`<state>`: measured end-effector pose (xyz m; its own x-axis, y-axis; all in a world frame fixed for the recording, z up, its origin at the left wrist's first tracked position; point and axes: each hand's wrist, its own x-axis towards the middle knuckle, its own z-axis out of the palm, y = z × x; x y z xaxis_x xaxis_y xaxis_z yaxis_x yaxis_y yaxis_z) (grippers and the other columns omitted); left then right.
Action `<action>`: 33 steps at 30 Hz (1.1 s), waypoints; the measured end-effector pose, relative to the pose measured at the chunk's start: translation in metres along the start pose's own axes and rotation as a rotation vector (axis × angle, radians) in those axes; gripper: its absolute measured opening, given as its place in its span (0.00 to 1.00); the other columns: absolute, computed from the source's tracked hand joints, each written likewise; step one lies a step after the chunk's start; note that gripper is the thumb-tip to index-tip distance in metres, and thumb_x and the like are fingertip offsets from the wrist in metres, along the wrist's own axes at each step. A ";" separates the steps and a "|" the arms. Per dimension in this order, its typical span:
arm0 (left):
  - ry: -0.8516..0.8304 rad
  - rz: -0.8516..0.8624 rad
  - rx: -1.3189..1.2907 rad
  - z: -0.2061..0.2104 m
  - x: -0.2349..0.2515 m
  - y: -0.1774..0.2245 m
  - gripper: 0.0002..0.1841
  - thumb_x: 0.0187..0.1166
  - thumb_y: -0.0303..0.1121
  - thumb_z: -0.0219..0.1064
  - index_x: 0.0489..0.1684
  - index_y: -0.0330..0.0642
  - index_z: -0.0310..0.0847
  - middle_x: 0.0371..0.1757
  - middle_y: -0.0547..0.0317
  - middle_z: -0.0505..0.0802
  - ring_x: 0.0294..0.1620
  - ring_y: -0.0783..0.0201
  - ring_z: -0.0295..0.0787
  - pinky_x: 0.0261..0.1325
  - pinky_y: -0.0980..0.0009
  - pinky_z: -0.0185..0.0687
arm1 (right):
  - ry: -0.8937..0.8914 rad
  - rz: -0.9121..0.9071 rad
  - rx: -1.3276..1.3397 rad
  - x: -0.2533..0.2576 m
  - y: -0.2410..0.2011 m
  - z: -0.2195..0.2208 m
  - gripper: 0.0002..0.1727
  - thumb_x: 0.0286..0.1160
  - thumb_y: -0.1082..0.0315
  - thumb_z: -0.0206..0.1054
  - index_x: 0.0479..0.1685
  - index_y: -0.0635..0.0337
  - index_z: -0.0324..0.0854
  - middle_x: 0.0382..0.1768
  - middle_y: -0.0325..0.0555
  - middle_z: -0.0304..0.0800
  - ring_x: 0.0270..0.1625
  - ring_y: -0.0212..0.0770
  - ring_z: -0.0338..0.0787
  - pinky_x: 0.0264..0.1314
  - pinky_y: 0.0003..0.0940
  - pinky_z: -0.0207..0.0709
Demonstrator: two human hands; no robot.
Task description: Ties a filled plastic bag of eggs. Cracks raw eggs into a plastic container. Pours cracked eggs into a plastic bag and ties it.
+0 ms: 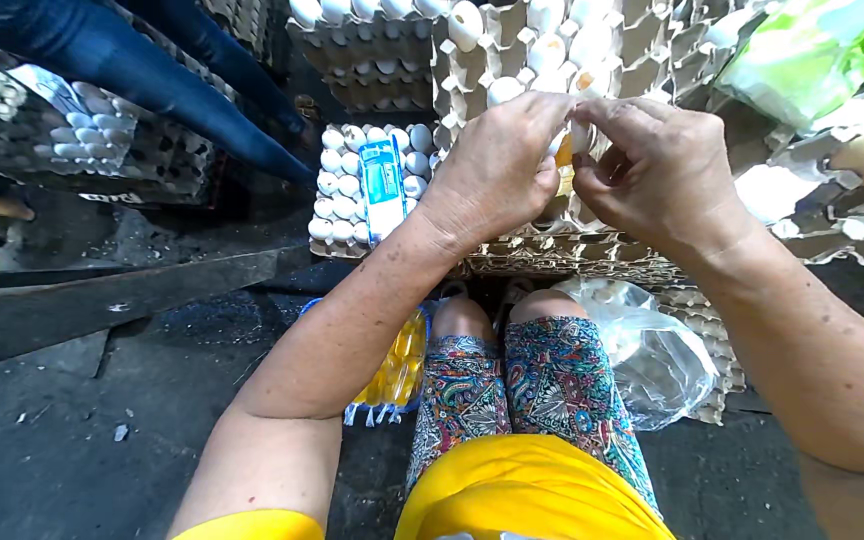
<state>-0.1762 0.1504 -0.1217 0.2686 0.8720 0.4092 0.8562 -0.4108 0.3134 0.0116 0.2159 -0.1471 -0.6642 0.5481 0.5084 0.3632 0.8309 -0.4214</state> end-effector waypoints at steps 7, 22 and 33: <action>-0.010 -0.013 0.016 0.000 0.001 0.002 0.20 0.71 0.24 0.65 0.63 0.31 0.85 0.58 0.44 0.93 0.61 0.53 0.92 0.64 0.60 0.85 | 0.045 -0.003 -0.030 -0.001 -0.005 0.003 0.20 0.77 0.69 0.64 0.65 0.68 0.85 0.52 0.64 0.90 0.32 0.48 0.88 0.33 0.42 0.81; -0.096 -0.008 -0.142 -0.024 0.046 0.009 0.20 0.80 0.36 0.69 0.68 0.36 0.83 0.61 0.52 0.92 0.60 0.66 0.91 0.68 0.69 0.84 | 0.044 0.471 0.630 0.011 0.003 -0.028 0.11 0.75 0.67 0.68 0.51 0.57 0.88 0.33 0.30 0.91 0.25 0.23 0.86 0.27 0.22 0.83; -0.019 -0.103 -0.402 -0.034 0.052 -0.044 0.09 0.84 0.38 0.68 0.41 0.44 0.89 0.33 0.70 0.90 0.33 0.82 0.85 0.38 0.78 0.84 | 0.003 0.746 1.264 -0.002 0.003 -0.064 0.12 0.87 0.70 0.54 0.35 0.51 0.81 0.26 0.31 0.88 0.21 0.22 0.81 0.23 0.15 0.74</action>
<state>-0.2145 0.2045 -0.0854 0.2014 0.9173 0.3435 0.6396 -0.3888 0.6632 0.0560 0.2237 -0.1013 -0.5814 0.8053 -0.1163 -0.1882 -0.2721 -0.9437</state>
